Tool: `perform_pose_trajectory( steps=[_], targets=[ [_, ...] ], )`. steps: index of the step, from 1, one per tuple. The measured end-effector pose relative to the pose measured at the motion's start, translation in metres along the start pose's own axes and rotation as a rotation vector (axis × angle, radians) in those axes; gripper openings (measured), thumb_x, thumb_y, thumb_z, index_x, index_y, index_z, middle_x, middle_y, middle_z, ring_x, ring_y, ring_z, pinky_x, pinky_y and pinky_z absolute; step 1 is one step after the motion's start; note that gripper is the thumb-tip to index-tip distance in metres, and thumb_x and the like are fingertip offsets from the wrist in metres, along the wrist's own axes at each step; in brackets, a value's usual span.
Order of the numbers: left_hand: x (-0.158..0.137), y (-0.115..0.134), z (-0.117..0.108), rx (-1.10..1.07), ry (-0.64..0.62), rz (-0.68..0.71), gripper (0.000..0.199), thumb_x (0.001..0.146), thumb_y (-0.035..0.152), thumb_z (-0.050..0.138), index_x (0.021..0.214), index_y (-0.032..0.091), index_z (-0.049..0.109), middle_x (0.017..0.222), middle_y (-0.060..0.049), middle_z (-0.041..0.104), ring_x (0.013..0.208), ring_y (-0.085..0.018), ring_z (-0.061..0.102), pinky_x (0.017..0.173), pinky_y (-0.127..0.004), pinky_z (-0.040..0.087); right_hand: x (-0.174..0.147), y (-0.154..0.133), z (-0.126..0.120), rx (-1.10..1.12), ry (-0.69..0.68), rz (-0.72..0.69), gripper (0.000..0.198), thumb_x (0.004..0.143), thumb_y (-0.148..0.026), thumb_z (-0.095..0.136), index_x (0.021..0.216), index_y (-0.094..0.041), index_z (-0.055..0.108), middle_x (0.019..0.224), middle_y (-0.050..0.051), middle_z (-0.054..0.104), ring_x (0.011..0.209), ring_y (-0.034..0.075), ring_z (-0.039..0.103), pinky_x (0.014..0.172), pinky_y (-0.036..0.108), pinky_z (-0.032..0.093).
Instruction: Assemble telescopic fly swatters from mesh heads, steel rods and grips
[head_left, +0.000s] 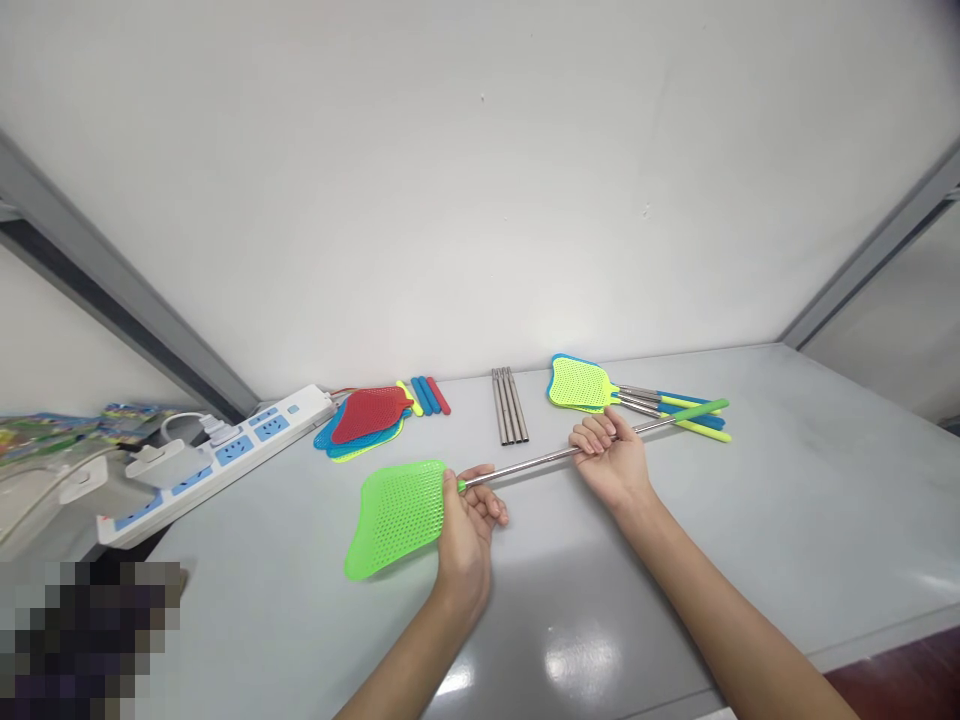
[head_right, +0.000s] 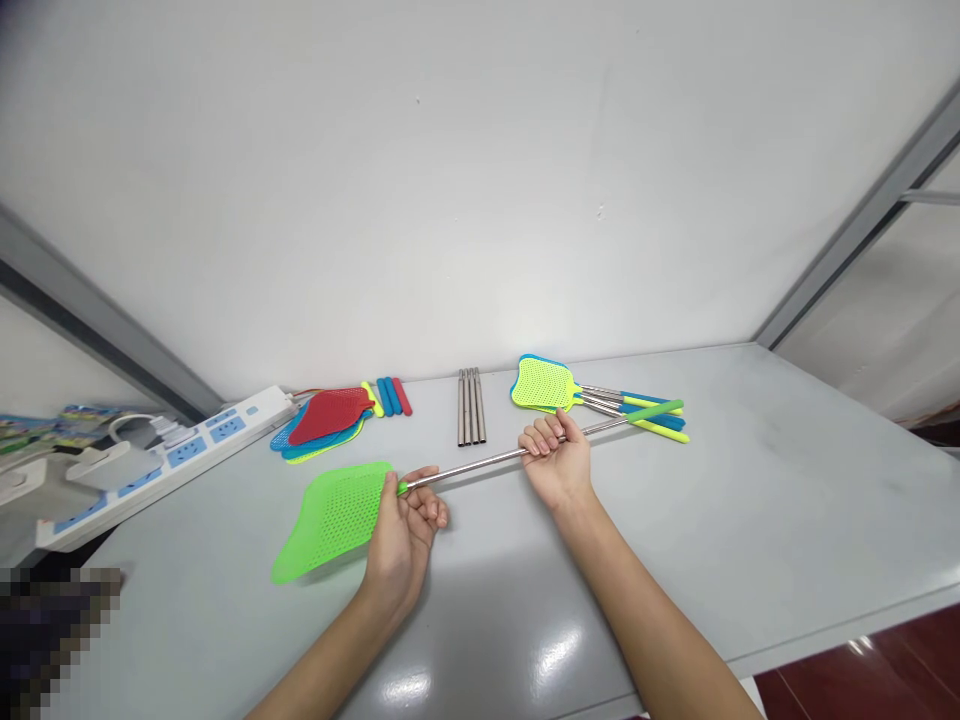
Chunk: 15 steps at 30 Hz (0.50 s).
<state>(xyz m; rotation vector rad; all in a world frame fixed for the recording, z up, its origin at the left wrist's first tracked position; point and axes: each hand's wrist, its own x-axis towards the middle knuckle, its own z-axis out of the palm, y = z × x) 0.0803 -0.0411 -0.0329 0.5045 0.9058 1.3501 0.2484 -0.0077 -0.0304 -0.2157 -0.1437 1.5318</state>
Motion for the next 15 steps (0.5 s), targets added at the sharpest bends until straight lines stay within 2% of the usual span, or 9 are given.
perform_pose_trajectory(
  steps=[9, 15],
  targets=[
    [-0.0012, 0.0013, -0.0004, 0.032, -0.044, -0.014, 0.04, 0.076, 0.049, 0.04, 0.082, 0.013, 0.057, 0.045, 0.003, 0.045, 0.044, -0.009, 0.042, 0.046, -0.02, 0.035, 0.0031, -0.002, 0.0001, 0.024, 0.045, -0.035, 0.031, 0.074, -0.013, 0.046, 0.053, -0.019, 0.024, 0.045, -0.007, 0.024, 0.038, 0.006, 0.031, 0.039, 0.018, 0.033],
    [-0.0018, 0.0008, 0.0001, 0.077, -0.022, 0.011, 0.041, 0.075, 0.05, 0.041, 0.084, 0.013, 0.056, 0.048, 0.002, 0.047, 0.044, -0.01, 0.043, 0.045, -0.021, 0.035, 0.0045, -0.0073, -0.0019, -0.02, 0.062, -0.029, 0.03, 0.073, -0.015, 0.046, 0.052, -0.018, 0.025, 0.045, -0.007, 0.027, 0.039, 0.006, 0.033, 0.04, 0.019, 0.034]
  ],
)
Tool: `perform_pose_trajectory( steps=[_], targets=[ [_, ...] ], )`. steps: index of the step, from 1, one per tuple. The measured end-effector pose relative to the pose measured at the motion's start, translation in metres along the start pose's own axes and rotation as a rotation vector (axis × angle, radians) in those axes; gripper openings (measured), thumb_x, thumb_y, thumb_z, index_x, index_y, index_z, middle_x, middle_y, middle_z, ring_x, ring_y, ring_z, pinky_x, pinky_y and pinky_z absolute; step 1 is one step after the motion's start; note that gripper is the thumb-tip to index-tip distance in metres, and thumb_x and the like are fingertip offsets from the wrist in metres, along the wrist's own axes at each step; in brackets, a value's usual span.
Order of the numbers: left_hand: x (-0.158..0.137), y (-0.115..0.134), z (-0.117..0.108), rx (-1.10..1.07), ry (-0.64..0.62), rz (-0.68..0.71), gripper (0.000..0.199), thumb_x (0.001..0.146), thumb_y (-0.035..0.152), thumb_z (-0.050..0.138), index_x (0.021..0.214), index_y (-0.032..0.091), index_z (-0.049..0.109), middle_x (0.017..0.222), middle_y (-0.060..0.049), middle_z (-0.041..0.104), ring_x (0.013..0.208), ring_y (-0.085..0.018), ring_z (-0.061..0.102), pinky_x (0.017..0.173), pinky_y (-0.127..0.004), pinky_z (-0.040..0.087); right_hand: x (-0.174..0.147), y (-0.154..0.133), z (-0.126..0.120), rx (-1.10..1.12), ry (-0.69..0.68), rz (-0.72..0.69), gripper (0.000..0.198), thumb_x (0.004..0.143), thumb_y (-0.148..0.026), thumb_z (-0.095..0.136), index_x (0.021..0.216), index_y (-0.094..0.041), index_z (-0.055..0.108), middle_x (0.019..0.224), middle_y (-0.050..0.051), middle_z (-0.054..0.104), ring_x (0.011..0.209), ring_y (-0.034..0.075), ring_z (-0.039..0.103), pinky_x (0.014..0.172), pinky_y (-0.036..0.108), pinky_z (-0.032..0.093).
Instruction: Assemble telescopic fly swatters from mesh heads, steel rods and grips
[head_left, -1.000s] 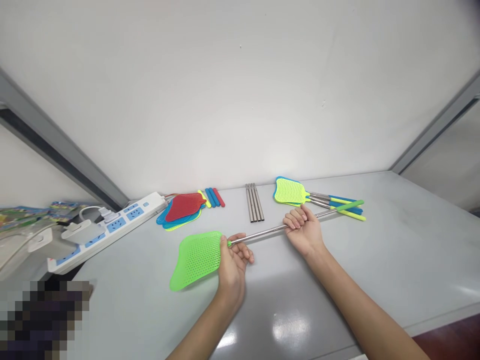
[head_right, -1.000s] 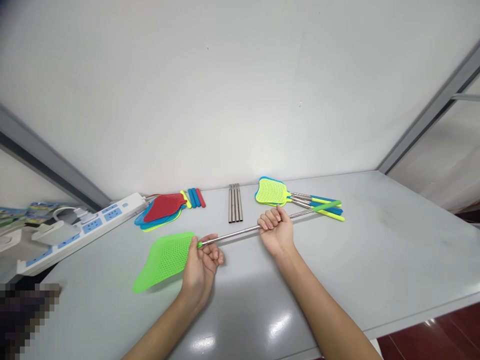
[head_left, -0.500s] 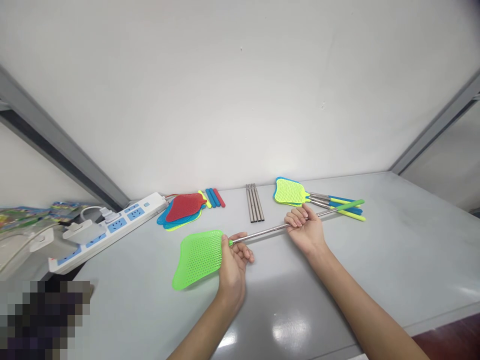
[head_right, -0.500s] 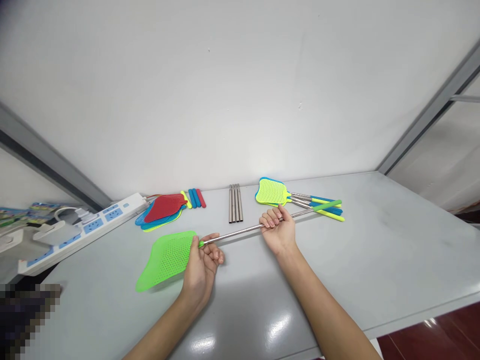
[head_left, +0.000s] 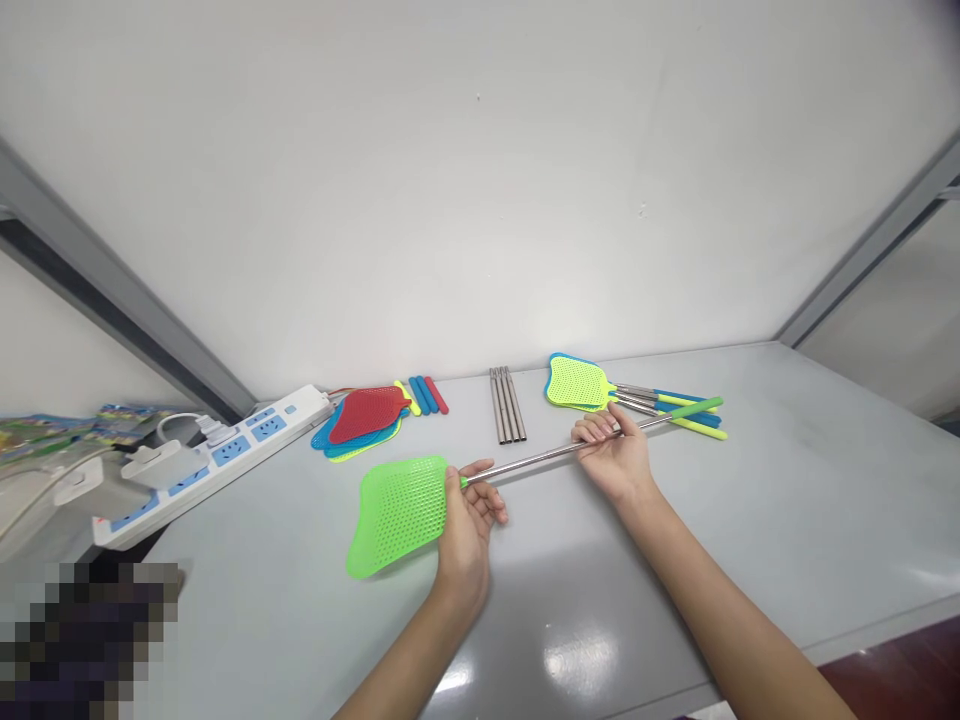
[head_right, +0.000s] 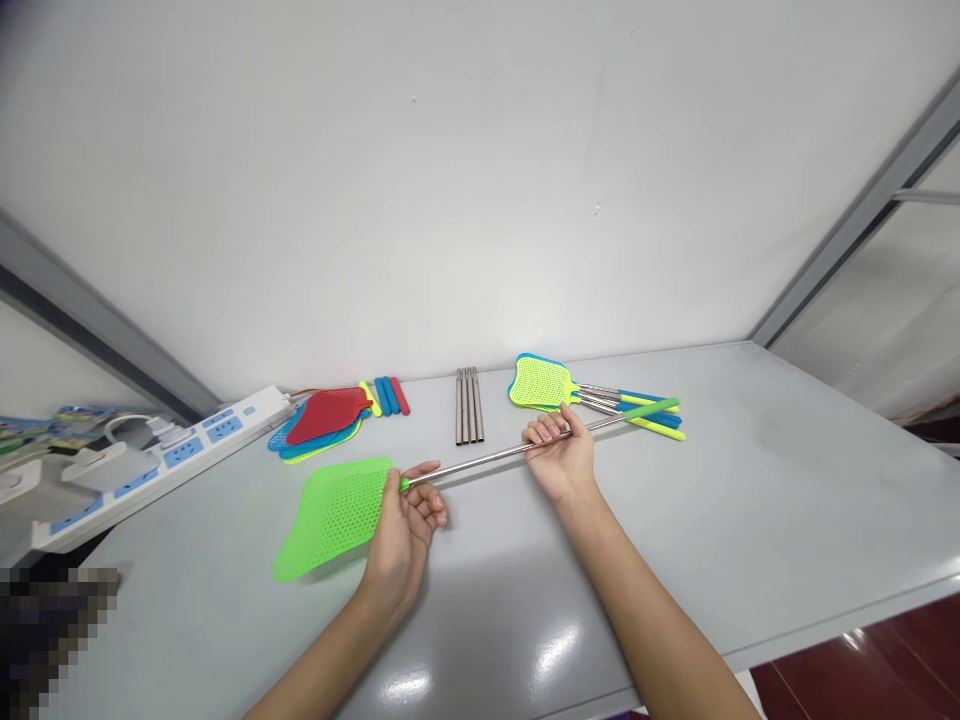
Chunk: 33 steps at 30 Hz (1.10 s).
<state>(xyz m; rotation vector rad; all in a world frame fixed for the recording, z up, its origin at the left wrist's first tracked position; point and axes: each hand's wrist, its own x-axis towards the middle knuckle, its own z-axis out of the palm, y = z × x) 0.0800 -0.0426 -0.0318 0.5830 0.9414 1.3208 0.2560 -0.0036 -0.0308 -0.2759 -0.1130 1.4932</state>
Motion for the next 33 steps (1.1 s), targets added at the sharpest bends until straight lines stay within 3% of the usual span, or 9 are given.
perform_pose_trajectory(
  steps=[17, 33],
  targets=[
    [0.0, -0.0015, 0.0009, -0.028, 0.038, -0.006, 0.04, 0.074, 0.05, 0.041, 0.079, 0.013, 0.056, 0.05, 0.002, 0.047, 0.044, -0.009, 0.044, 0.045, -0.022, 0.036, 0.0014, -0.0043, -0.0015, -0.055, 0.041, 0.02, 0.032, 0.074, -0.016, 0.041, 0.05, -0.018, 0.02, 0.041, -0.007, 0.022, 0.035, 0.006, 0.026, 0.036, 0.019, 0.028],
    [-0.0007, -0.0008, -0.0015, -0.074, -0.007, -0.003, 0.043, 0.079, 0.05, 0.03, 0.08, 0.014, 0.052, 0.05, -0.001, 0.049, 0.044, -0.013, 0.046, 0.046, -0.025, 0.036, -0.0036, 0.0008, -0.002, 0.063, 0.12, 0.046, 0.034, 0.074, -0.017, 0.037, 0.049, -0.019, 0.015, 0.039, -0.007, 0.016, 0.034, 0.008, 0.019, 0.034, 0.021, 0.024]
  ],
)
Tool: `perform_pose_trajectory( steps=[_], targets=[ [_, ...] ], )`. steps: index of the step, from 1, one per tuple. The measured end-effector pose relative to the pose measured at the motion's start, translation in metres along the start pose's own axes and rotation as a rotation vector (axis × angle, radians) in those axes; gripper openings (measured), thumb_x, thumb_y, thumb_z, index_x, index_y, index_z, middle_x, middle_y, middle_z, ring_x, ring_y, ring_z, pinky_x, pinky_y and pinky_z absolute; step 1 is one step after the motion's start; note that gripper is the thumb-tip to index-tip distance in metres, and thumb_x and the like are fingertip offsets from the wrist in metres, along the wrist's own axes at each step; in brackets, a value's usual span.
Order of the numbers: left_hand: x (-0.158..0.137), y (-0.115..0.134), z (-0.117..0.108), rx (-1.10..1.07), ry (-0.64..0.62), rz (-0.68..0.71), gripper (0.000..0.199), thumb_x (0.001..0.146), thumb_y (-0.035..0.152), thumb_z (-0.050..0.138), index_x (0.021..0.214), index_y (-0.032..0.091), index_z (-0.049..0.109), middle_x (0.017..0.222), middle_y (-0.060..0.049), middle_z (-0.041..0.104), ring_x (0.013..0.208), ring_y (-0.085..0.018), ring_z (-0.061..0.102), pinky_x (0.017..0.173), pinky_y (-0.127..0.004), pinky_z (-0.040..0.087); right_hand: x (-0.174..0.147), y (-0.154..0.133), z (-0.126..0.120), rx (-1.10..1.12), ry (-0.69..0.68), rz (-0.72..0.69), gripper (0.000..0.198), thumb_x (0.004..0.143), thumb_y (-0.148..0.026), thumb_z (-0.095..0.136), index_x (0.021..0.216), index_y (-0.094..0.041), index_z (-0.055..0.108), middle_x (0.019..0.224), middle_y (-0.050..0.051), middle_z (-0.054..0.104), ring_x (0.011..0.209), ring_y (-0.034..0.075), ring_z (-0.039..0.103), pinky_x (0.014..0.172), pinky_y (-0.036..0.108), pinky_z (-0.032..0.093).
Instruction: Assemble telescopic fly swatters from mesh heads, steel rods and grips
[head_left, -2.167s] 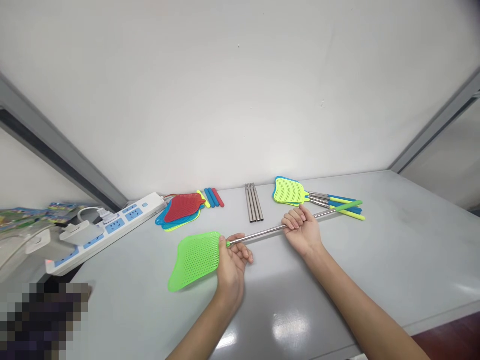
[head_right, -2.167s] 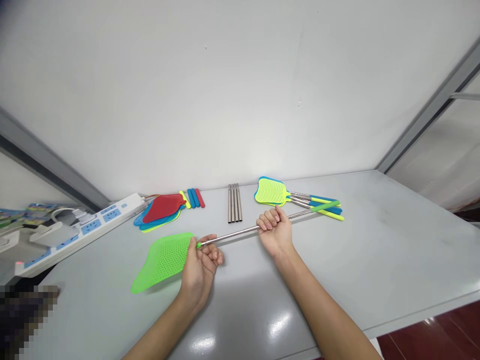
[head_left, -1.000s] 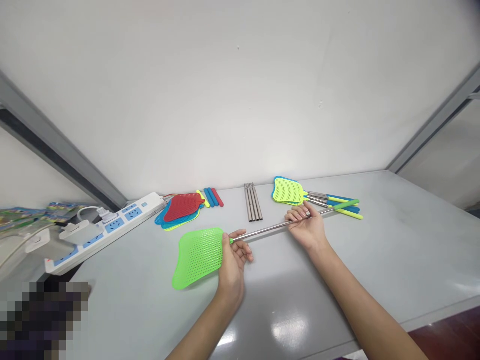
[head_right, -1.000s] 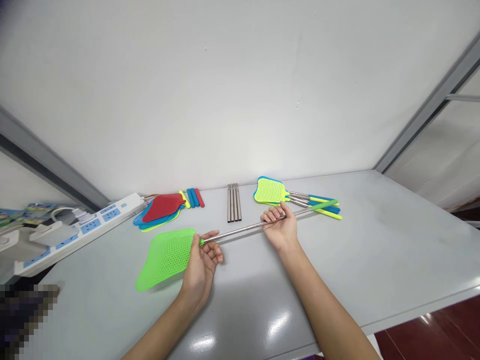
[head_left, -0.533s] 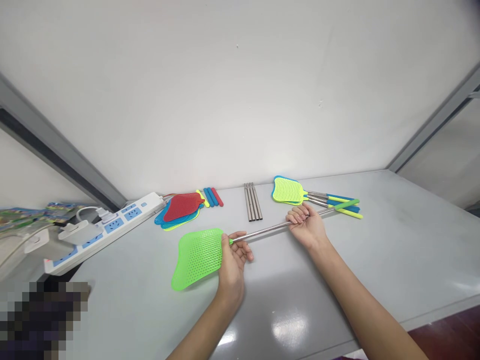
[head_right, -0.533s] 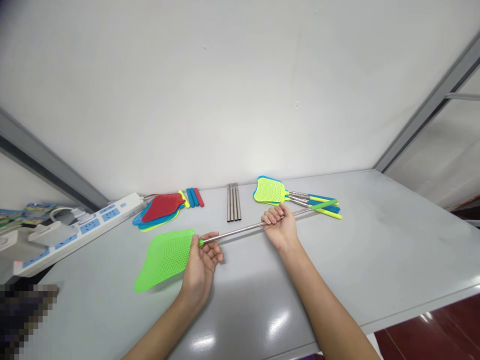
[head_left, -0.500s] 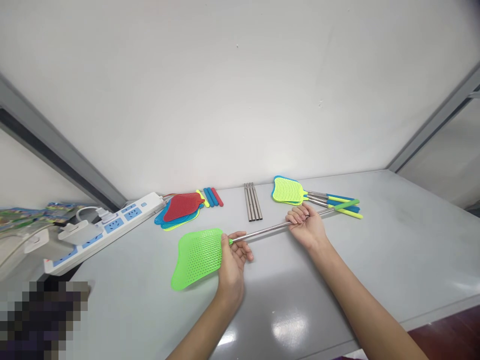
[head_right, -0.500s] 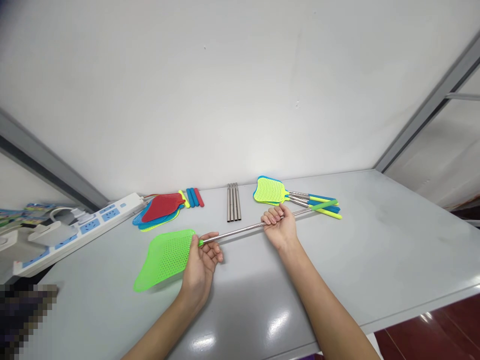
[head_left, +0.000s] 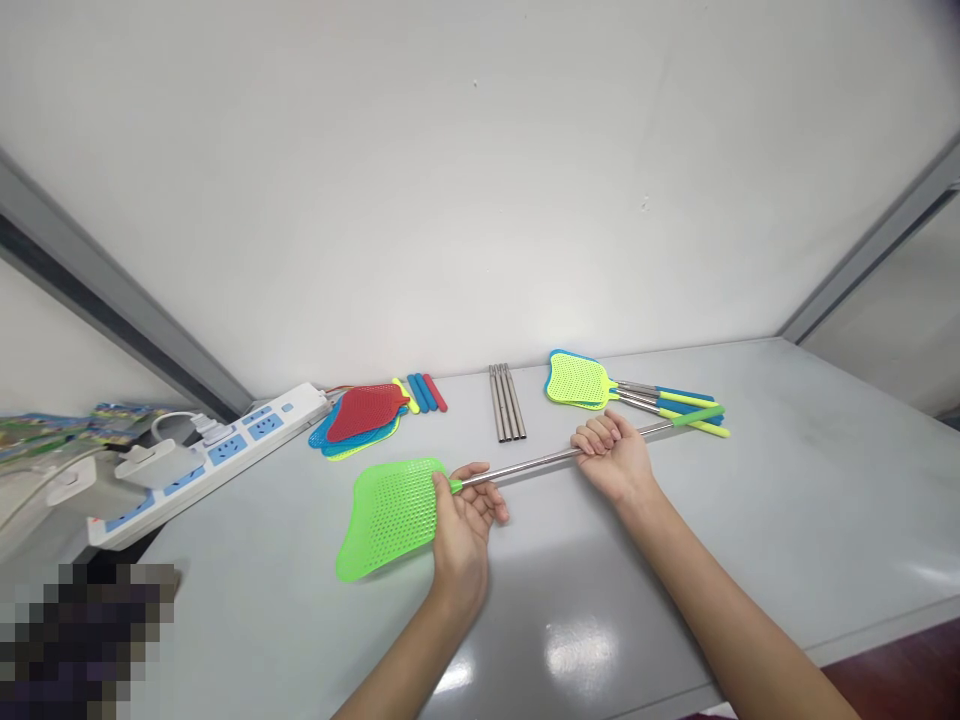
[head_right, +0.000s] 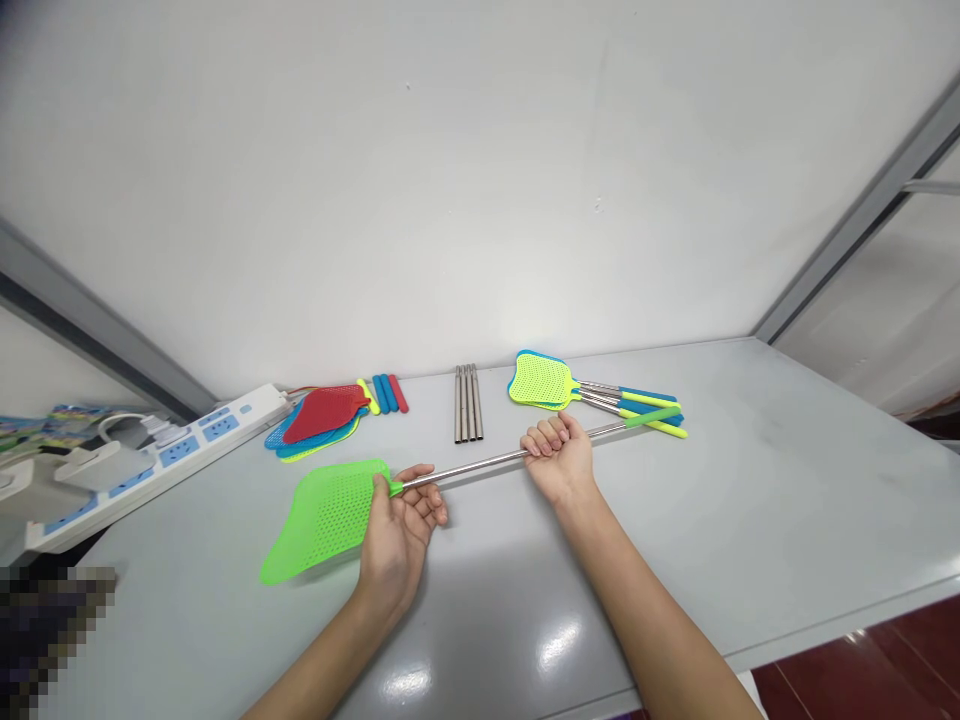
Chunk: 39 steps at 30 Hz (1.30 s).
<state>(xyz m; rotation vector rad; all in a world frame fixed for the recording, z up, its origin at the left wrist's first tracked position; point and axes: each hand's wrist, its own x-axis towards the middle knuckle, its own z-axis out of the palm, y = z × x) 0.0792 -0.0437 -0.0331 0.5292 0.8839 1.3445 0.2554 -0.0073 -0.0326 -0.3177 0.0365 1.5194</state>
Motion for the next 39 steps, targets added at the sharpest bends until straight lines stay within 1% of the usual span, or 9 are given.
perform_pose_trajectory(
  steps=[10, 21, 25, 29, 31, 36, 39],
  targets=[
    [0.0, 0.0, -0.001, -0.029, 0.004, 0.008, 0.044, 0.08, 0.05, 0.028, 0.082, 0.014, 0.053, 0.052, 0.0, 0.048, 0.046, -0.012, 0.044, 0.046, -0.024, 0.036, -0.001, 0.001, 0.001, -0.063, -0.008, -0.006, 0.035, 0.075, -0.017, 0.037, 0.049, -0.019, 0.014, 0.038, -0.007, 0.016, 0.034, 0.008, 0.02, 0.035, 0.021, 0.025],
    [0.0, -0.002, -0.001, -0.021, 0.002, 0.013, 0.045, 0.081, 0.049, 0.024, 0.082, 0.014, 0.052, 0.052, 0.0, 0.047, 0.046, -0.012, 0.044, 0.047, -0.024, 0.035, -0.002, 0.002, 0.001, -0.011, 0.009, 0.009, 0.034, 0.075, -0.018, 0.036, 0.049, -0.019, 0.015, 0.039, -0.007, 0.015, 0.034, 0.008, 0.019, 0.035, 0.021, 0.024],
    [0.0, -0.001, -0.002, -0.033, -0.001, 0.009, 0.044, 0.081, 0.049, 0.026, 0.081, 0.014, 0.052, 0.052, 0.0, 0.048, 0.046, -0.012, 0.045, 0.047, -0.024, 0.036, -0.002, 0.003, 0.0, -0.004, 0.02, 0.0, 0.034, 0.075, -0.018, 0.036, 0.049, -0.019, 0.015, 0.039, -0.007, 0.014, 0.034, 0.008, 0.018, 0.034, 0.021, 0.023],
    [0.001, 0.0, -0.003, -0.054, 0.022, 0.022, 0.045, 0.079, 0.051, 0.028, 0.079, 0.014, 0.053, 0.049, 0.0, 0.047, 0.045, -0.012, 0.045, 0.047, -0.024, 0.035, -0.003, 0.01, -0.002, 0.016, 0.017, -0.023, 0.034, 0.076, -0.017, 0.035, 0.049, -0.019, 0.014, 0.039, -0.007, 0.013, 0.034, 0.008, 0.017, 0.034, 0.021, 0.022],
    [0.001, 0.001, -0.004, -0.048, 0.004, 0.036, 0.046, 0.079, 0.051, 0.028, 0.079, 0.014, 0.054, 0.048, 0.0, 0.046, 0.045, -0.012, 0.044, 0.047, -0.025, 0.035, -0.004, 0.014, -0.003, 0.025, 0.005, -0.049, 0.034, 0.076, -0.018, 0.035, 0.049, -0.019, 0.014, 0.039, -0.007, 0.013, 0.034, 0.008, 0.017, 0.033, 0.021, 0.022],
    [0.001, 0.002, -0.007, -0.007, -0.115, 0.055, 0.049, 0.08, 0.051, 0.026, 0.085, 0.013, 0.056, 0.048, 0.0, 0.048, 0.045, -0.013, 0.044, 0.048, -0.025, 0.034, -0.007, 0.02, -0.005, 0.048, -0.01, -0.102, 0.034, 0.078, -0.018, 0.035, 0.05, -0.019, 0.014, 0.04, -0.008, 0.013, 0.033, 0.008, 0.015, 0.032, 0.02, 0.021],
    [0.001, 0.003, -0.008, -0.008, -0.141, 0.078, 0.049, 0.081, 0.05, 0.024, 0.084, 0.013, 0.056, 0.047, -0.001, 0.048, 0.045, -0.013, 0.045, 0.049, -0.026, 0.034, -0.008, 0.023, -0.006, 0.03, -0.015, -0.113, 0.035, 0.078, -0.019, 0.035, 0.051, -0.019, 0.014, 0.04, -0.008, 0.013, 0.033, 0.007, 0.015, 0.033, 0.02, 0.021]
  ],
)
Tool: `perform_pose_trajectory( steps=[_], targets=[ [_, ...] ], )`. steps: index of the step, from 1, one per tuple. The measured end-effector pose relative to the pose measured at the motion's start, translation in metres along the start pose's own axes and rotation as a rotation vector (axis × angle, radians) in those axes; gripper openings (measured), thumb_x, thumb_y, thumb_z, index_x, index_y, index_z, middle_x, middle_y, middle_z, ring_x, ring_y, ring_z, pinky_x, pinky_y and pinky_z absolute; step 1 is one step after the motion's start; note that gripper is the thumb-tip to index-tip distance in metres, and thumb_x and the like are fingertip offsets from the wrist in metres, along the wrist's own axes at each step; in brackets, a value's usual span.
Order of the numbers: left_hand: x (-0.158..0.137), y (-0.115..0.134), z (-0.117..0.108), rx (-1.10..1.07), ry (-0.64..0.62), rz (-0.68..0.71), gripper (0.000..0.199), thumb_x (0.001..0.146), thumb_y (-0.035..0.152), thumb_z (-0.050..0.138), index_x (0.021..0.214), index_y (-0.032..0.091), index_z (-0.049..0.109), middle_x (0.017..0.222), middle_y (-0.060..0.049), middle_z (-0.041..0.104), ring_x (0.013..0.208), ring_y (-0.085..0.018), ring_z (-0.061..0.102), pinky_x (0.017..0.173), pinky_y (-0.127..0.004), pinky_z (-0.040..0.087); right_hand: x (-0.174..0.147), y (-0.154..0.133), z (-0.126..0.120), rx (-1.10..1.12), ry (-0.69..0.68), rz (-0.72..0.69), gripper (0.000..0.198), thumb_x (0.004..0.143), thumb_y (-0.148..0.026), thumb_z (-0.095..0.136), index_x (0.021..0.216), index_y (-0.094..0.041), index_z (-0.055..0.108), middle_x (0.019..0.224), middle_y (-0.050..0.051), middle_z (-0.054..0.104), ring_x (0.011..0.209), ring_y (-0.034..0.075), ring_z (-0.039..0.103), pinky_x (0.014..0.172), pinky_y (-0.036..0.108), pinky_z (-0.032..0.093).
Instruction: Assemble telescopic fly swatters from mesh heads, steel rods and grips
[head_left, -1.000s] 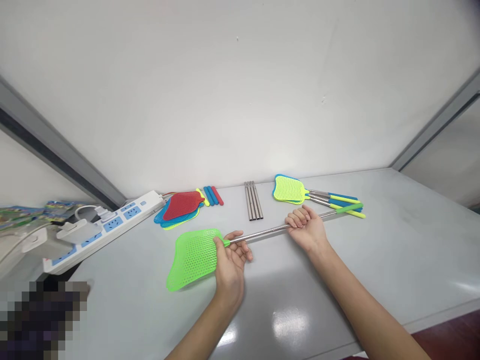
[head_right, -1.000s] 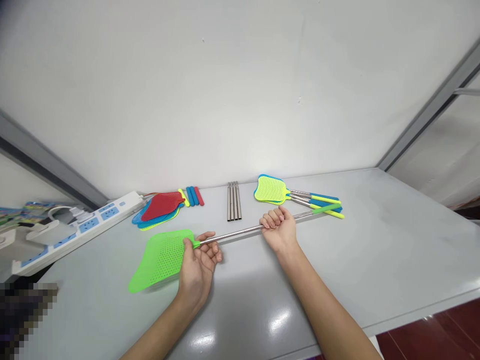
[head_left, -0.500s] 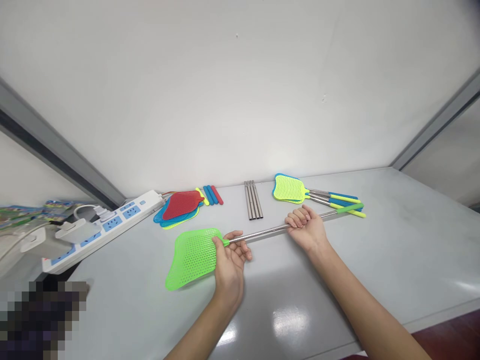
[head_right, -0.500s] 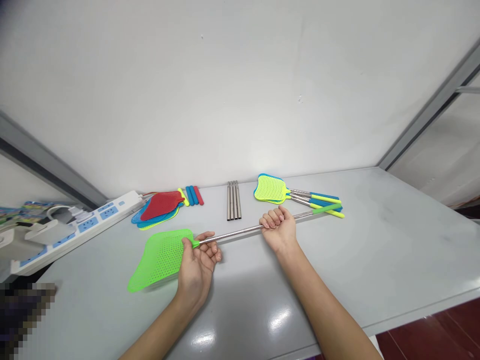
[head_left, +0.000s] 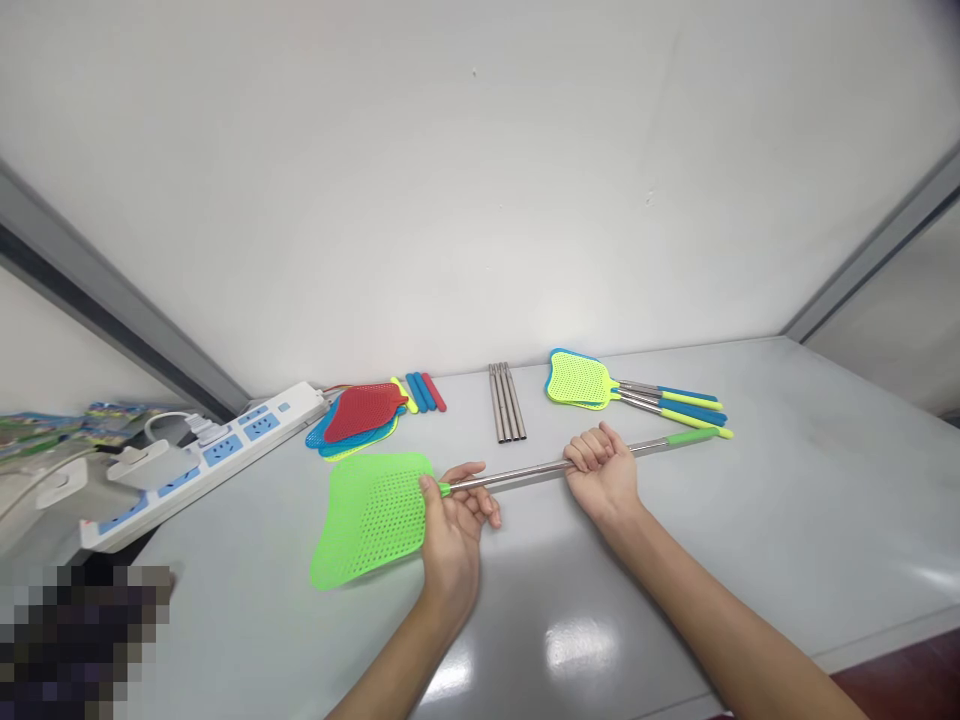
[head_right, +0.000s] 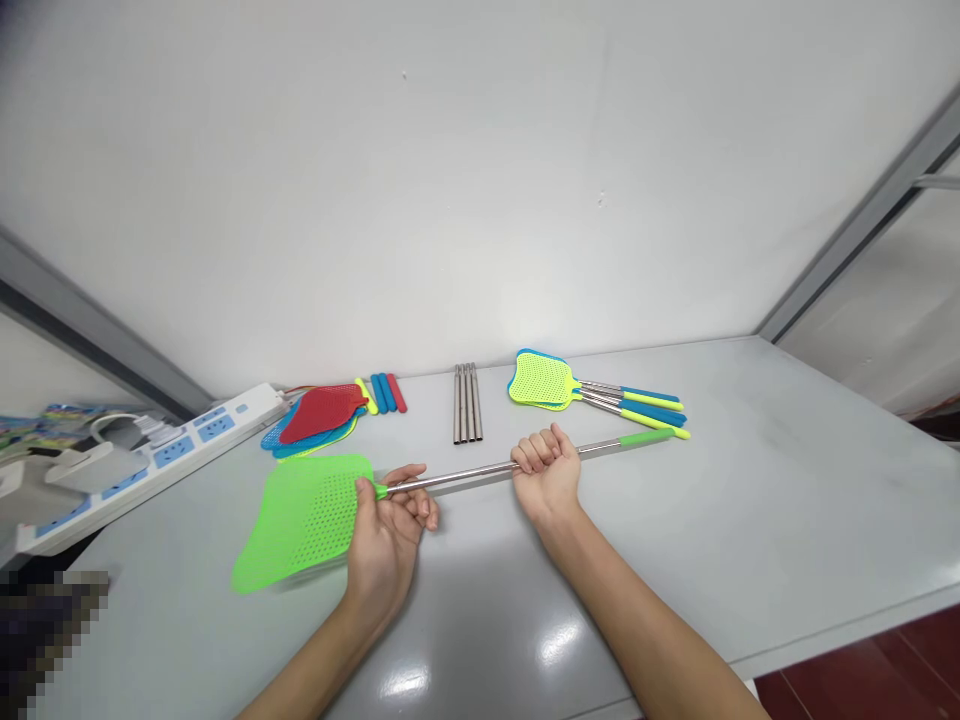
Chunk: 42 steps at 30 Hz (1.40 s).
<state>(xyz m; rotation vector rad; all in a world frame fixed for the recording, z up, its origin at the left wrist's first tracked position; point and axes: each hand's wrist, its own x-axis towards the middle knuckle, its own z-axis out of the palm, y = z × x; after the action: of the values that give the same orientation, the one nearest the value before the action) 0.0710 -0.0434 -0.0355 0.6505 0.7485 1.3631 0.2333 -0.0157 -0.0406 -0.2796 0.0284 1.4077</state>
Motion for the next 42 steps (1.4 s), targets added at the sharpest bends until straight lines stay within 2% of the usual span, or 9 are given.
perform_pose_trajectory(
  steps=[9, 16, 25, 42],
  targets=[
    [0.0, 0.0, 0.0, -0.004, -0.03, -0.01, 0.05, 0.082, 0.048, 0.021, 0.082, 0.012, 0.056, 0.048, -0.001, 0.049, 0.047, -0.014, 0.046, 0.051, -0.027, 0.034, -0.005, 0.004, 0.001, -0.059, -0.028, -0.022, 0.036, 0.078, -0.021, 0.038, 0.051, -0.019, 0.014, 0.039, -0.008, 0.013, 0.034, 0.007, 0.016, 0.033, 0.02, 0.022],
    [-0.003, 0.002, 0.003, 0.01, -0.049, -0.039, 0.05, 0.081, 0.05, 0.024, 0.084, 0.012, 0.056, 0.05, -0.001, 0.049, 0.048, -0.014, 0.047, 0.054, -0.028, 0.035, -0.008, 0.007, 0.004, -0.01, -0.026, 0.005, 0.036, 0.078, -0.02, 0.038, 0.051, -0.019, 0.015, 0.04, -0.008, 0.013, 0.034, 0.007, 0.017, 0.033, 0.02, 0.022],
    [-0.004, 0.001, 0.003, 0.026, -0.093, -0.044, 0.052, 0.081, 0.05, 0.021, 0.086, 0.012, 0.056, 0.052, -0.002, 0.05, 0.049, -0.015, 0.048, 0.055, -0.029, 0.035, -0.008, 0.008, 0.003, -0.086, -0.049, -0.009, 0.037, 0.079, -0.021, 0.038, 0.051, -0.019, 0.014, 0.04, -0.008, 0.014, 0.034, 0.007, 0.018, 0.033, 0.019, 0.025],
    [-0.005, 0.0, 0.004, 0.064, -0.101, -0.066, 0.051, 0.08, 0.051, 0.025, 0.087, 0.012, 0.057, 0.051, -0.001, 0.049, 0.049, -0.014, 0.048, 0.053, -0.028, 0.036, -0.009, 0.012, 0.002, -0.067, -0.045, 0.022, 0.037, 0.08, -0.02, 0.036, 0.051, -0.019, 0.014, 0.04, -0.008, 0.014, 0.034, 0.007, 0.018, 0.033, 0.019, 0.024]
  ],
)
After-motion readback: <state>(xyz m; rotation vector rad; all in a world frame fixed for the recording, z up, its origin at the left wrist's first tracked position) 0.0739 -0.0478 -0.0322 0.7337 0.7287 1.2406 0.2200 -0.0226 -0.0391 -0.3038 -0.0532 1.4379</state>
